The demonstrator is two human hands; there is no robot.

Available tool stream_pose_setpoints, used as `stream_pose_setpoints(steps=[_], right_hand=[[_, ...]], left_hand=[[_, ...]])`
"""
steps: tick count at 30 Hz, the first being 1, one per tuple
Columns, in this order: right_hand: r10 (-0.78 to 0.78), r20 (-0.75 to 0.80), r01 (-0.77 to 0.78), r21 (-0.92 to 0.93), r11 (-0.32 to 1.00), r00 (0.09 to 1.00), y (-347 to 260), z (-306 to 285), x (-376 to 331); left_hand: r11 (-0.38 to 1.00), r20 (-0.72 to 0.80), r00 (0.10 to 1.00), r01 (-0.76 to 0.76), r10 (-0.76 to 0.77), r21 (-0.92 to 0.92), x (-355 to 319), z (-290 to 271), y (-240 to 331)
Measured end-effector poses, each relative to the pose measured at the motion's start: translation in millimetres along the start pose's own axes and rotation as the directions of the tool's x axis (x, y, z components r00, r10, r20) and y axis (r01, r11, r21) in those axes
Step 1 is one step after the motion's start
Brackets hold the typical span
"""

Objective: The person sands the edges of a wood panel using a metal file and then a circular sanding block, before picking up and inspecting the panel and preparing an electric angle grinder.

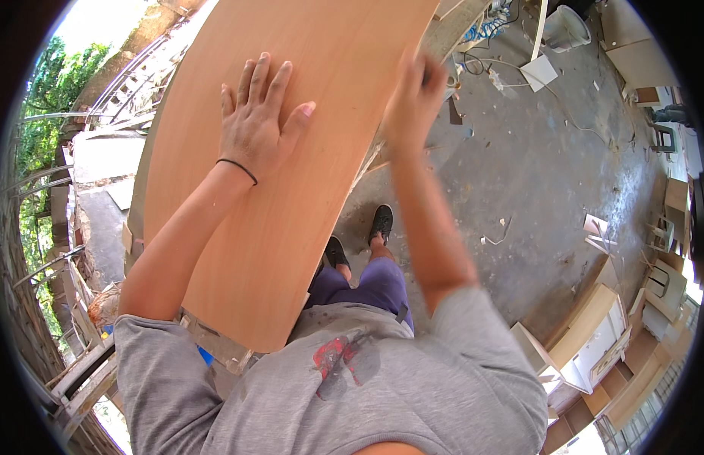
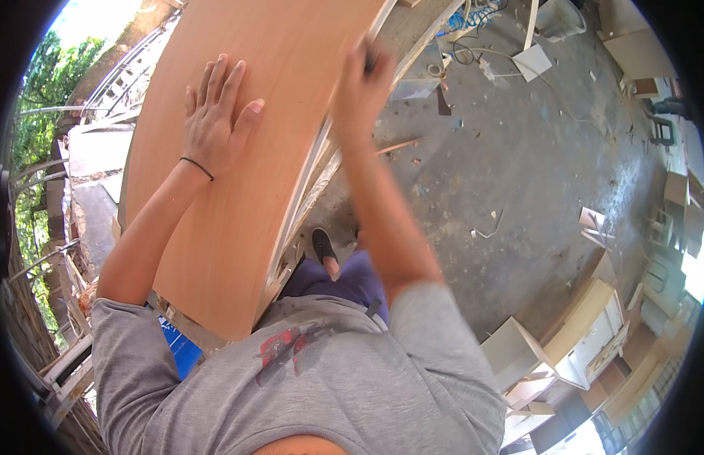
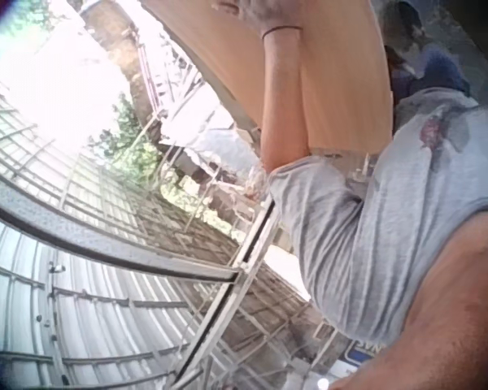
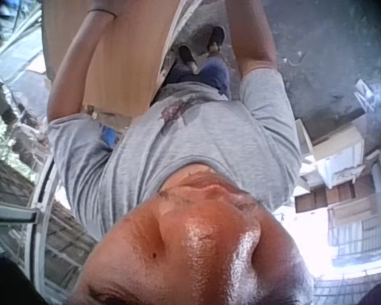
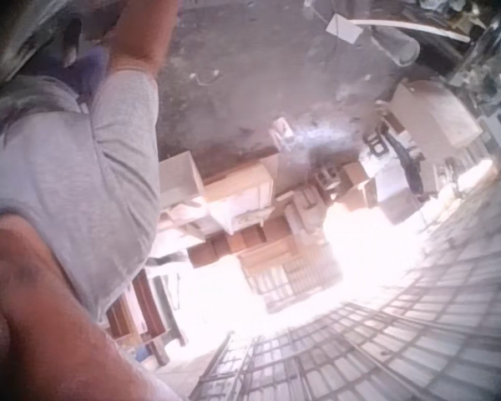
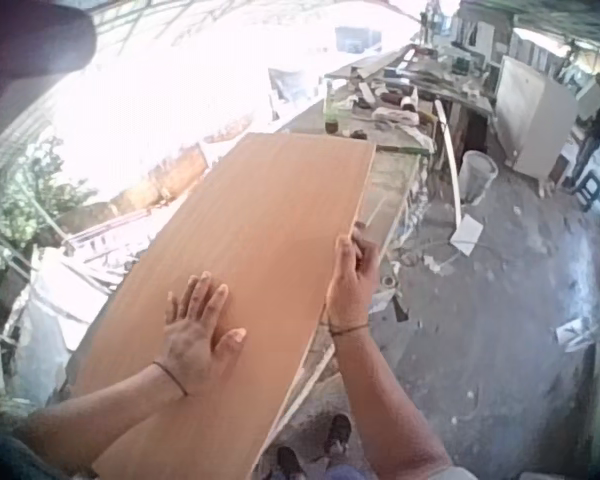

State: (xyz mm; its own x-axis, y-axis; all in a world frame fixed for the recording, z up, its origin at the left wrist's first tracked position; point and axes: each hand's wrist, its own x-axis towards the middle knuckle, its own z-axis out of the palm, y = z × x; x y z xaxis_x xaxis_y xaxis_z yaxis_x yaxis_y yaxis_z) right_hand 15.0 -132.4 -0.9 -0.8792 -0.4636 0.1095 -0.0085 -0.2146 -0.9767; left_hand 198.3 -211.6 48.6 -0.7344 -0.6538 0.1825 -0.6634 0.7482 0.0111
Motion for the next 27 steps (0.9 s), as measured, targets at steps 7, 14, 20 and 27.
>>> stream_pose_setpoints(steps=[7,14,20,27], right_hand=[[-0.275,0.232,0.338,-0.301,0.892,0.933,7,-23,-97],[-0.009,0.048,0.005,0.071,0.997,0.999,11,2,64],[-0.09,0.171,0.074,0.101,0.992,0.981,-1,-23,-134],[0.069,0.045,-0.075,0.16,0.984,0.997,12,13,109]], left_hand=[[0.999,0.066,0.998,0.01,-0.007,-0.043,-14,3,-10],[0.999,0.077,0.996,-0.036,0.038,-0.03,4,-2,-4],[0.985,0.03,0.991,-0.13,0.134,-0.116,17,7,-23],[0.989,0.065,0.988,-0.134,0.137,-0.057,143,31,8]])
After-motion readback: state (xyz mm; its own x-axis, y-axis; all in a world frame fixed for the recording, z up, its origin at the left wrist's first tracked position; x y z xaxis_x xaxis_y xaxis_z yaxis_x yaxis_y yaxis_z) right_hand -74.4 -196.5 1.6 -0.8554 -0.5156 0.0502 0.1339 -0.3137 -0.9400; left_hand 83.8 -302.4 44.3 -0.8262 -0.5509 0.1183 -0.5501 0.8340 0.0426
